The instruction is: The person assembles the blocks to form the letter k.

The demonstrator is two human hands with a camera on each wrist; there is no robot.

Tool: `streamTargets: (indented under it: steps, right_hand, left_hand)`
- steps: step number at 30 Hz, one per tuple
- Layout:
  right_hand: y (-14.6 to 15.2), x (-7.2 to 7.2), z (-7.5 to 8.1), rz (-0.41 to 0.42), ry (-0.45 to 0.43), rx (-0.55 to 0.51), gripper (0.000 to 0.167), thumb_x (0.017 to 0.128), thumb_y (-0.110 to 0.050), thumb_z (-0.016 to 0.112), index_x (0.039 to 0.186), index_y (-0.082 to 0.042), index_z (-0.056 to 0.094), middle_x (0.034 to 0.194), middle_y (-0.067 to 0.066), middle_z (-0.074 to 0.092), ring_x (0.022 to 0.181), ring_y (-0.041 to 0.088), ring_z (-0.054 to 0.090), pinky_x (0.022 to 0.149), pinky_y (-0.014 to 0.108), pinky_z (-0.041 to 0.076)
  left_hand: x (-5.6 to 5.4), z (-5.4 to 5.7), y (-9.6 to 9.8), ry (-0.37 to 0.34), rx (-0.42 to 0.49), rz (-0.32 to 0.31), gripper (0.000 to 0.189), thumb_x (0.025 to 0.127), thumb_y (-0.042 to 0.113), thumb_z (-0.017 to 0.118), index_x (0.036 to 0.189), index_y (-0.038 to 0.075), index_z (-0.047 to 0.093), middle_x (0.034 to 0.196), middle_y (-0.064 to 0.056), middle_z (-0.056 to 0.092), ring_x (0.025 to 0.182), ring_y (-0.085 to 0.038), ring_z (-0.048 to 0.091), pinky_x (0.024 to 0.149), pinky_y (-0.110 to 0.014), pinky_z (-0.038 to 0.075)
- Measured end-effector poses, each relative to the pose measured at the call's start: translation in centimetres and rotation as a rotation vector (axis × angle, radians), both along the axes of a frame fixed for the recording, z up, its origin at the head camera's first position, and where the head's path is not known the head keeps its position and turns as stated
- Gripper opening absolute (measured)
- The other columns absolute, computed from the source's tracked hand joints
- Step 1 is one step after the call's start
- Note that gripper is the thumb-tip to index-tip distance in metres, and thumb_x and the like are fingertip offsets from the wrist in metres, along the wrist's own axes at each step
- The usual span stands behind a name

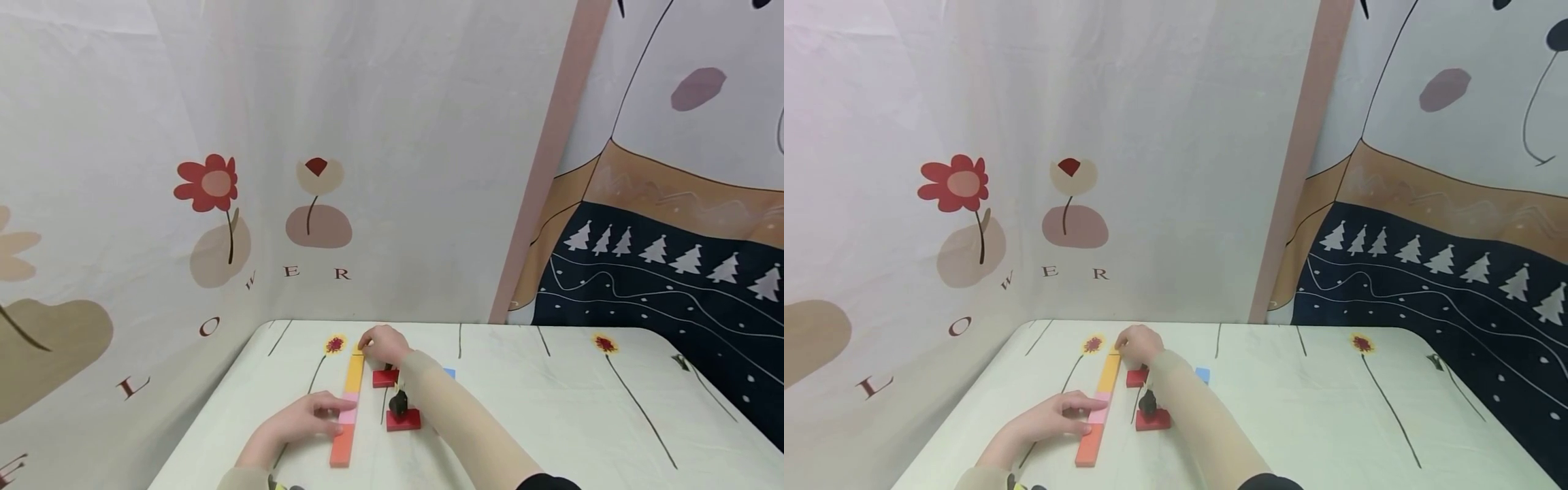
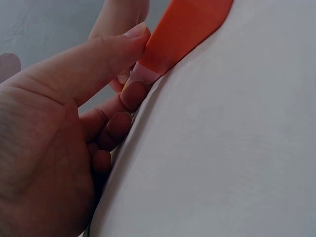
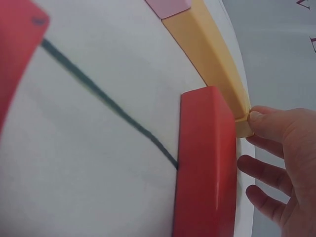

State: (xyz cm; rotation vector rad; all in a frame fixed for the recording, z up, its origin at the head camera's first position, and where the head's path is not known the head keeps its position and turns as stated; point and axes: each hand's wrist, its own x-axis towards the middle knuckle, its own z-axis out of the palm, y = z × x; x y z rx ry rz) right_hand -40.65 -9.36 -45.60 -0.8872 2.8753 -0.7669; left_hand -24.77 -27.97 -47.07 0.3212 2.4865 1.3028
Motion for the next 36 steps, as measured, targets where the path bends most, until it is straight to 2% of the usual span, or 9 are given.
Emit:
streamTargets:
  steps: [5, 14, 29, 36]
  right_hand:
    - [0.03, 0.17, 0.15, 0.001, -0.001, 0.007, 0.011, 0.091, -0.02, 0.068, 0.095, -0.024, 0.077, 0.1, -0.008, 0.069, 0.083, 0.009, 0.053, 0.077, 0.027, 0.048]
    - [-0.01, 0.32, 0.15, 0.005, 0.008, 0.013, 0.009, 0.091, -0.022, 0.069, 0.094, -0.024, 0.077, 0.1, -0.01, 0.069, 0.087, 0.009, 0.055, 0.083, 0.03, 0.048]
    - [-0.08, 0.26, 0.3, -0.01, -0.07, -0.004, 0.009, 0.09, -0.026, 0.071, 0.095, -0.023, 0.077, 0.099, -0.009, 0.068, 0.082, 0.009, 0.053, 0.076, 0.027, 0.047]
    - [0.24, 0.5, 0.8, 0.019, -0.037, -0.021, 0.012, 0.089, -0.027, 0.071, 0.096, -0.02, 0.077, 0.096, -0.009, 0.068, 0.079, 0.008, 0.054, 0.073, 0.025, 0.047]
  left_hand:
    - [-0.01, 0.03, 0.0, 0.002, 0.005, -0.005, 0.039, 0.083, 0.028, 0.076, 0.122, 0.025, 0.069, 0.109, 0.003, 0.061, 0.102, -0.023, 0.047, 0.089, -0.046, 0.039]
    - [-0.11, -0.08, -0.1, 0.01, 0.008, -0.013, 0.039, 0.083, 0.027, 0.076, 0.122, 0.025, 0.069, 0.108, 0.003, 0.061, 0.102, -0.022, 0.047, 0.089, -0.044, 0.039]
    - [0.04, 0.09, -0.03, 0.007, 0.008, -0.014, 0.039, 0.084, 0.028, 0.076, 0.122, 0.024, 0.069, 0.108, 0.003, 0.061, 0.101, -0.023, 0.047, 0.088, -0.044, 0.039]
    - [-0.01, 0.13, -0.04, 0.008, -0.004, -0.009, 0.04, 0.084, 0.028, 0.076, 0.122, 0.025, 0.069, 0.107, 0.003, 0.061, 0.101, -0.022, 0.047, 0.089, -0.046, 0.038]
